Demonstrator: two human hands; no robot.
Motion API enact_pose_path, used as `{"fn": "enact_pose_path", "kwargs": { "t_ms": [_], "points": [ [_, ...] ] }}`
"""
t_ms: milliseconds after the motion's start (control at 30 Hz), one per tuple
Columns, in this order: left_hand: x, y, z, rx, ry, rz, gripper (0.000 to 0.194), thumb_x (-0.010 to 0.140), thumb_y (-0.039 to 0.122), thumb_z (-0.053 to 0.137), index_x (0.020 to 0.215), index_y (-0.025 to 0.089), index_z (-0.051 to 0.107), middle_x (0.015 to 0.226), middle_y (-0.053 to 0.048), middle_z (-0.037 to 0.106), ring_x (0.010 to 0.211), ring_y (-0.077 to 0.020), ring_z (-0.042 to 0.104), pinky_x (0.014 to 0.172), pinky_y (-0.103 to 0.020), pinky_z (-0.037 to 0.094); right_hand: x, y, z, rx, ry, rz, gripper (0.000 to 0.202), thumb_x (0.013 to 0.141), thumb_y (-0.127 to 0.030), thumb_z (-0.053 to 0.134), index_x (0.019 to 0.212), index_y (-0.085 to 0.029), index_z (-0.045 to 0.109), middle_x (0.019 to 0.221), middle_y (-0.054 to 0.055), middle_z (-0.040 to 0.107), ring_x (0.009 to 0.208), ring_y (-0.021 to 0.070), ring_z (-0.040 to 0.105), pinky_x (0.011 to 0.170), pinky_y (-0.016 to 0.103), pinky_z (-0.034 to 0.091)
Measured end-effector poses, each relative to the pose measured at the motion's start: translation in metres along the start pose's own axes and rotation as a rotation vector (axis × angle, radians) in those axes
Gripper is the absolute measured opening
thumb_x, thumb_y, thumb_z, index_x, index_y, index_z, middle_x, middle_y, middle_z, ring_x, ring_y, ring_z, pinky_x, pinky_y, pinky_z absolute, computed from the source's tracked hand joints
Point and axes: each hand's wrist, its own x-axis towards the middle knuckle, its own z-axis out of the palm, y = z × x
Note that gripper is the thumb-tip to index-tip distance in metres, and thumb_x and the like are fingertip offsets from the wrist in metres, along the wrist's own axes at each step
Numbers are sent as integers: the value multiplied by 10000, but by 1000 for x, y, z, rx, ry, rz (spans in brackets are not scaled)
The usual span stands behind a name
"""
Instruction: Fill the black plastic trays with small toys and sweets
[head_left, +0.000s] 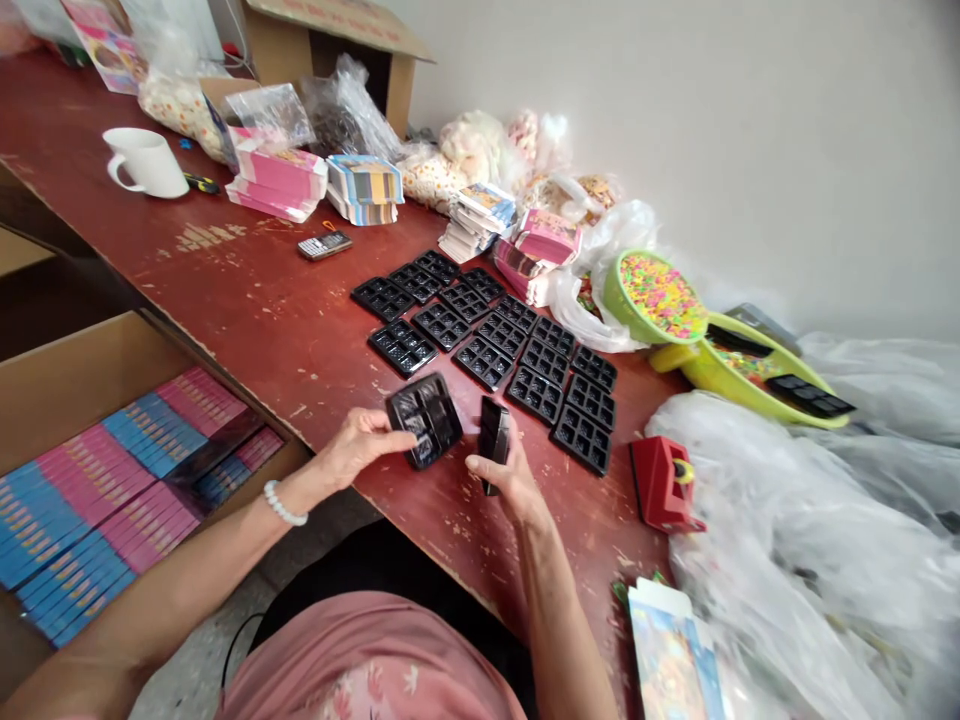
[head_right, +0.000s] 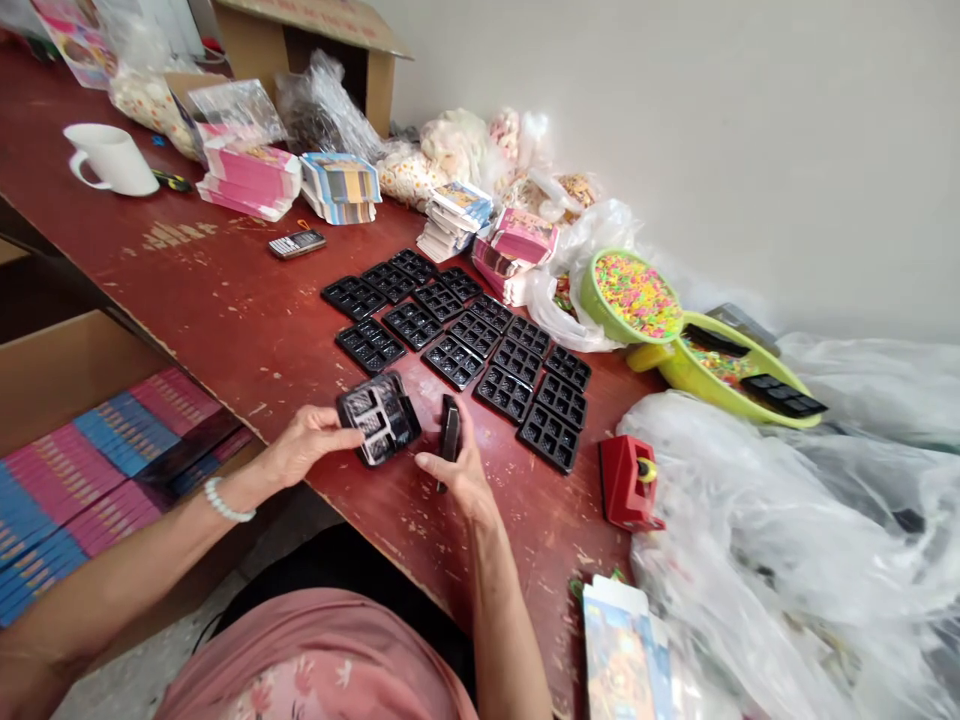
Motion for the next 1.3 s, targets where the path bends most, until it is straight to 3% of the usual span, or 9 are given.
{"fn": "enact_pose_path", "kwargs": {
  "t_ms": [133,500,600,700,800,933,1067,1200,1300],
  "points": [
    [17,-3,-10,-123,71,-88,493,672,489,931,950,122,756,901,-106,765,708,-187,705,654,-298,604,-6,4,-28,-210,156,13,1235,611,-491,932,1642,-321,274,1544,121,478,1350,339,531,1116,544,461],
    [43,-14,30,-10,-80,-289,550,709,609,867,887,133,657,899,-153,736,599,-234,727,468,-293,561,-15,22,-32,-435,239,-62,1176,638,-459,903,1625,-258,296,1660,140,342,1533,353,344,1275,585,244],
    [34,-12,23,119,-57,-198,404,786,527,819,840,152,679,815,-110,719,623,-209,697,528,-279,547,-19,23,-25,-508,218,-57,1174,655,-433,880,1638,-257,263,1642,150,350,1521,352,359,1263,579,275],
    [42,-6,3,500,132,173,150,884,333,704,944,196,710,973,-99,731,922,-257,696,841,-364,583,-22,21,-13,-602,183,-30,1146,678,-402,848,1647,-277,249,1600,153,385,1492,369,391,1221,606,332],
    [68,-2,-25,1013,332,520,250,911,195,579,1137,181,684,1261,-154,681,1258,-327,585,1126,-487,445,-22,18,-4,-675,167,3,1131,684,-384,827,1649,-285,248,1570,160,396,1465,387,412,1184,634,363],
    [96,-7,-48,1137,311,528,315,897,159,557,1196,159,657,1347,-183,650,1343,-348,532,1182,-552,372,-20,17,-2,-694,167,-2,1120,689,-376,819,1647,-275,247,1545,155,419,1432,382,445,1175,616,377],
    [102,-13,-45,1181,260,544,333,926,173,525,1238,191,641,1361,-150,655,1289,-326,577,1161,-558,389,-19,19,-3,-737,170,-31,1099,701,-359,818,1641,-299,251,1524,130,446,1397,367,477,1172,599,384],
    [116,-2,-51,1201,276,575,333,946,179,498,1238,171,657,1329,-169,662,1269,-323,590,1125,-494,437,-17,23,-1,-815,177,-57,1089,716,-354,820,1640,-338,243,1460,112,488,1350,359,510,1138,600,418],
    [141,11,-68,1242,338,596,366,976,193,456,1280,156,657,1435,-185,604,1416,-360,470,1202,-572,327,-10,30,4,-900,227,-101,1101,698,-349,835,1634,-332,255,1451,125,488,1335,374,507,1121,605,422]
  ]
}}
